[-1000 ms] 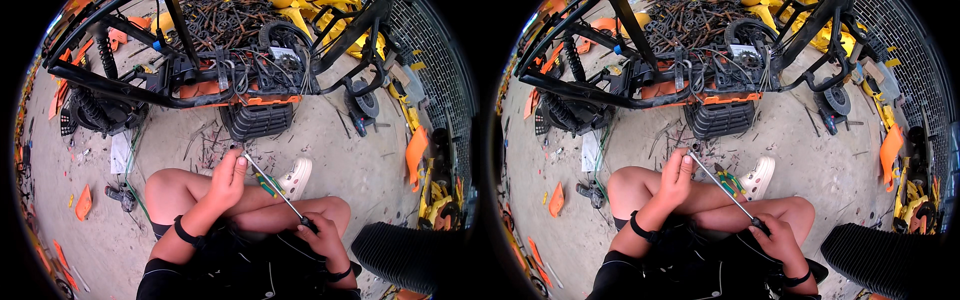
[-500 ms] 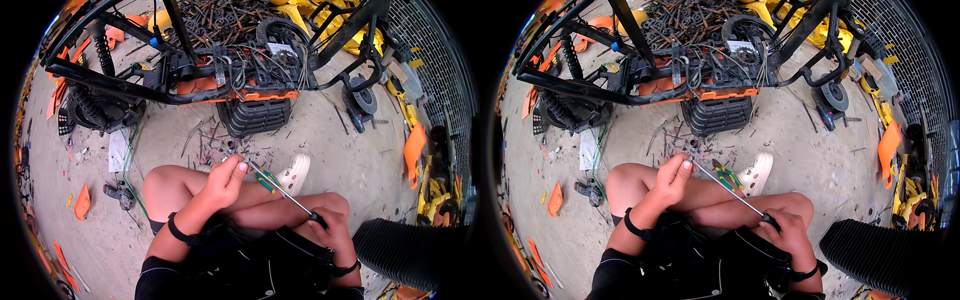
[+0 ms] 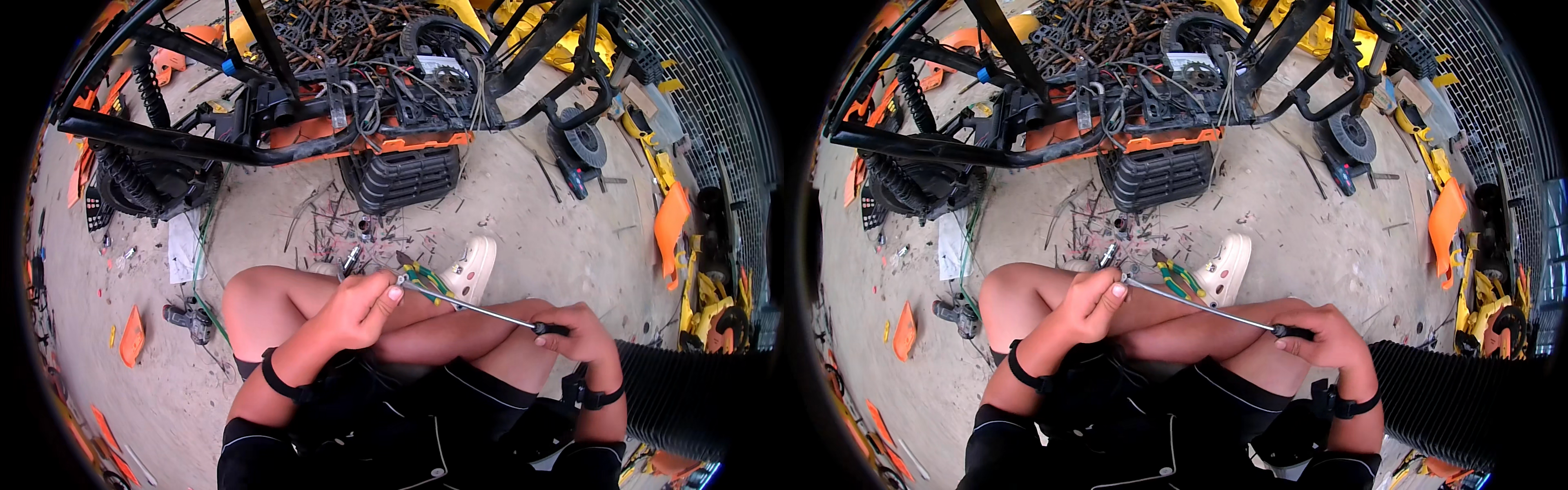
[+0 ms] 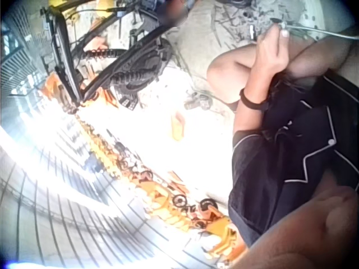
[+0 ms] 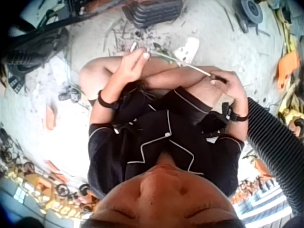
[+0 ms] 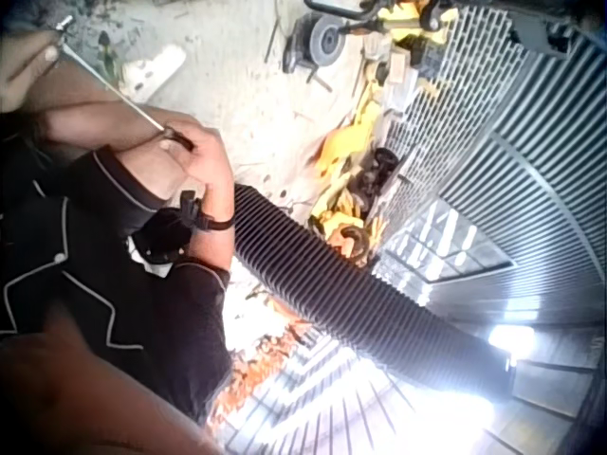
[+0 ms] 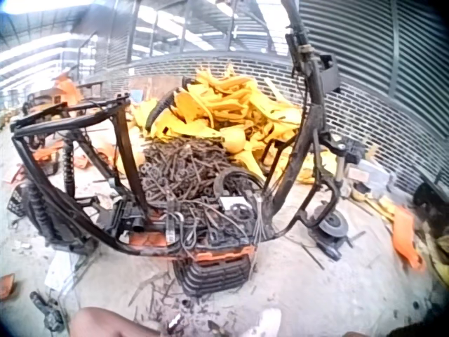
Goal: The person manipulates wires and a connector on a vehicle frame while using pliers to crimp or adjust components.
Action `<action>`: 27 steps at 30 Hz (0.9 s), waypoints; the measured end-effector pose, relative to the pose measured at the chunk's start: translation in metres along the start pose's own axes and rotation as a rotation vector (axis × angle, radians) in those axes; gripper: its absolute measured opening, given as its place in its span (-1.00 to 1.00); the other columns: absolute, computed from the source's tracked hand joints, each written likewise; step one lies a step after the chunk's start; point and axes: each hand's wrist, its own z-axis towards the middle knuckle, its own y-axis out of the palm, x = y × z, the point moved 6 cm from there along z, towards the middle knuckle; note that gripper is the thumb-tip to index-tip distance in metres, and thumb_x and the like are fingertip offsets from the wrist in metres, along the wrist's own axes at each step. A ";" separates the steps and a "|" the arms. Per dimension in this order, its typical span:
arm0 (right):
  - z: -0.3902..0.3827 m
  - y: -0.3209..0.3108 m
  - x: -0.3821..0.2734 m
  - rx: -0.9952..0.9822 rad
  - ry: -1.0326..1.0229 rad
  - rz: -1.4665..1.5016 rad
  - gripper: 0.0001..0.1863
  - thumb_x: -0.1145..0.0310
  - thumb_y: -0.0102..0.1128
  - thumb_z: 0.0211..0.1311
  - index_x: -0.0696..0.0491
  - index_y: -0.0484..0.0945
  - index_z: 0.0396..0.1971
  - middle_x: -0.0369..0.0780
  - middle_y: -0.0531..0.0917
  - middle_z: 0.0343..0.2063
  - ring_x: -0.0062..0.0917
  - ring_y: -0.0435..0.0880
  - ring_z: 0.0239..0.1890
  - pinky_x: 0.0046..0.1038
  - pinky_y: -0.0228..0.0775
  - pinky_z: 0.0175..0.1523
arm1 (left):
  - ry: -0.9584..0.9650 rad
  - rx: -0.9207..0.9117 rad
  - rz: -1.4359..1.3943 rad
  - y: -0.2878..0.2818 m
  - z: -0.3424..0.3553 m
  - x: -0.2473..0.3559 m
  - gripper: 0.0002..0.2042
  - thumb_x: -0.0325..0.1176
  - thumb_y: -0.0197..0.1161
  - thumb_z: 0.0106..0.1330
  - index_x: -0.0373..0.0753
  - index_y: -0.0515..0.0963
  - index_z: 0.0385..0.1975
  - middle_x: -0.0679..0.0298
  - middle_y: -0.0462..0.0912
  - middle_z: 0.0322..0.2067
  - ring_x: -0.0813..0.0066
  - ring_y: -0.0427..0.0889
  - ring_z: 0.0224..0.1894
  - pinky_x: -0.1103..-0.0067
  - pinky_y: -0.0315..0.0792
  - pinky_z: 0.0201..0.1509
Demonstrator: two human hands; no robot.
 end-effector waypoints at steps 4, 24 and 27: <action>0.008 -0.019 -0.004 -0.176 0.102 0.086 -0.67 0.45 0.52 0.04 0.21 0.69 -0.17 -0.20 0.75 -0.42 -0.55 0.72 -0.35 -0.51 0.52 -0.18 | 0.100 -0.051 0.016 0.004 -0.001 0.009 -0.76 -0.41 0.11 0.46 -0.34 0.35 -0.48 0.03 0.37 -0.65 -0.07 0.42 -0.61 0.26 0.29 -0.53; -0.025 0.013 0.022 -0.201 0.360 0.522 -0.66 0.47 0.45 0.15 0.27 0.67 -0.07 -0.29 0.64 -0.54 -0.68 0.52 -0.56 -0.58 0.36 -0.44 | 0.223 -0.056 0.051 0.002 0.002 0.010 -0.80 -0.40 0.14 0.41 -0.35 0.48 -0.47 0.12 0.53 -0.61 0.09 0.53 -0.60 0.36 0.41 -0.50; -0.040 0.024 0.028 -0.182 0.404 0.604 -0.66 0.51 0.42 0.19 0.23 0.67 -0.02 -0.29 0.65 -0.52 -0.66 0.57 -0.51 -0.57 0.45 -0.40 | 0.189 -0.082 0.062 0.004 0.003 0.007 -0.78 -0.38 0.15 0.41 -0.34 0.47 -0.48 0.13 0.51 -0.62 0.10 0.51 -0.61 0.37 0.40 -0.50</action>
